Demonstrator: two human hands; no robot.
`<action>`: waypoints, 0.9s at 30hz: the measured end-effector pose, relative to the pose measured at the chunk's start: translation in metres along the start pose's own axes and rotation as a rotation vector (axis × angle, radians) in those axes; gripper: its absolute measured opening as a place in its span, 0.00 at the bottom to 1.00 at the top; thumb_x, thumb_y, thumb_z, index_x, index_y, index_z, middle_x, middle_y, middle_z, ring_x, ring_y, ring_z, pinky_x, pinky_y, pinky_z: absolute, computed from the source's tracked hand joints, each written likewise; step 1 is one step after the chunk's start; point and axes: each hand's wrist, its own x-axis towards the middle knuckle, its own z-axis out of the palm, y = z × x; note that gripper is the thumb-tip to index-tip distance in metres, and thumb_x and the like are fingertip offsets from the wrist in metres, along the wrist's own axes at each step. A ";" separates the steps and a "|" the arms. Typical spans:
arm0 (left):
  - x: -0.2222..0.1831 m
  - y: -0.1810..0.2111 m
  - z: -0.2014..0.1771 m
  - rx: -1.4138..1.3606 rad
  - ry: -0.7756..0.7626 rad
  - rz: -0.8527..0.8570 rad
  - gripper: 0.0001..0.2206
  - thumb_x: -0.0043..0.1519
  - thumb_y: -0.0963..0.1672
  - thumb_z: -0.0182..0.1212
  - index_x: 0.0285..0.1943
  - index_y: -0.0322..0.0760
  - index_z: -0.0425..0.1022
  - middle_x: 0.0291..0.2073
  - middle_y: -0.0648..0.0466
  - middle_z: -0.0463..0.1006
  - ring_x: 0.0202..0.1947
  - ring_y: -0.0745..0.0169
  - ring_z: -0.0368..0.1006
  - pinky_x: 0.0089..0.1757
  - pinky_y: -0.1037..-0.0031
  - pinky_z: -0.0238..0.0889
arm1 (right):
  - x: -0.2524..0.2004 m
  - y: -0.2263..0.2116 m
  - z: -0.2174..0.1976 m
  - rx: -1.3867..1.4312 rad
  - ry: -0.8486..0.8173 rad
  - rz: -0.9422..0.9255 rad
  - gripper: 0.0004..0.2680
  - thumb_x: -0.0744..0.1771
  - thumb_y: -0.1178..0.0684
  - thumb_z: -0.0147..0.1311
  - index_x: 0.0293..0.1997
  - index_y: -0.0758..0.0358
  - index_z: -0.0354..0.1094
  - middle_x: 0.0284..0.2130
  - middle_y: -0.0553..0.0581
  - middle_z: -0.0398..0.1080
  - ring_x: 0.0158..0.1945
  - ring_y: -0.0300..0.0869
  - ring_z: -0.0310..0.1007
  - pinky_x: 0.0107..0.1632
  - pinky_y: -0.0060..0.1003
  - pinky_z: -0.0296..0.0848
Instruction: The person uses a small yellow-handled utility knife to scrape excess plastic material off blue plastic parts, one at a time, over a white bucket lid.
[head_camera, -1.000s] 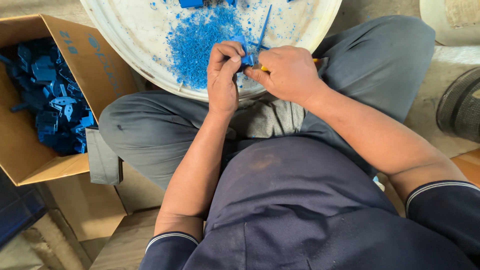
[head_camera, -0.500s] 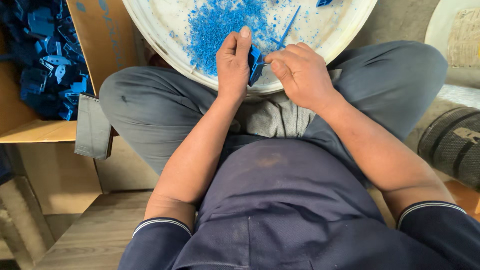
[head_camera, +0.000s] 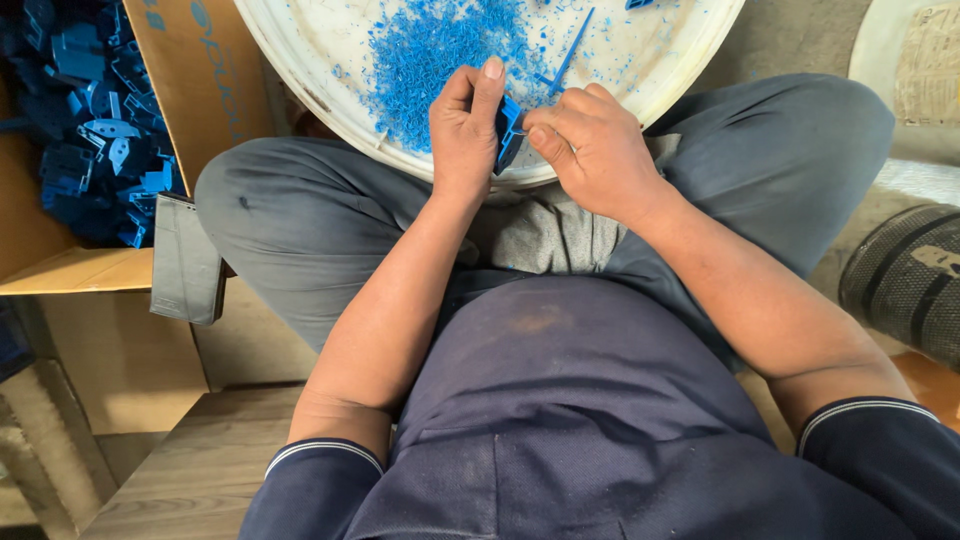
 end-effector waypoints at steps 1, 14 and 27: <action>0.000 0.000 0.000 0.004 -0.002 0.004 0.18 0.69 0.50 0.62 0.29 0.38 0.67 0.25 0.63 0.64 0.29 0.76 0.54 0.32 0.77 0.52 | 0.000 0.000 0.000 -0.006 0.002 -0.001 0.11 0.75 0.45 0.49 0.49 0.59 0.76 0.34 0.57 0.68 0.42 0.53 0.66 0.46 0.46 0.67; -0.002 0.002 0.000 0.095 -0.071 0.032 0.18 0.71 0.50 0.59 0.31 0.37 0.68 0.26 0.63 0.65 0.30 0.76 0.55 0.33 0.77 0.54 | -0.005 0.001 0.009 -0.081 0.065 -0.013 0.10 0.74 0.47 0.54 0.49 0.62 0.75 0.34 0.58 0.67 0.41 0.54 0.65 0.46 0.47 0.67; 0.003 0.057 0.022 -0.186 -0.091 -0.068 0.13 0.69 0.50 0.61 0.39 0.37 0.73 0.29 0.63 0.71 0.30 0.77 0.61 0.33 0.79 0.59 | 0.007 -0.014 -0.031 0.179 0.169 0.053 0.07 0.75 0.59 0.47 0.59 0.66 0.68 0.45 0.61 0.72 0.42 0.48 0.74 0.48 0.38 0.73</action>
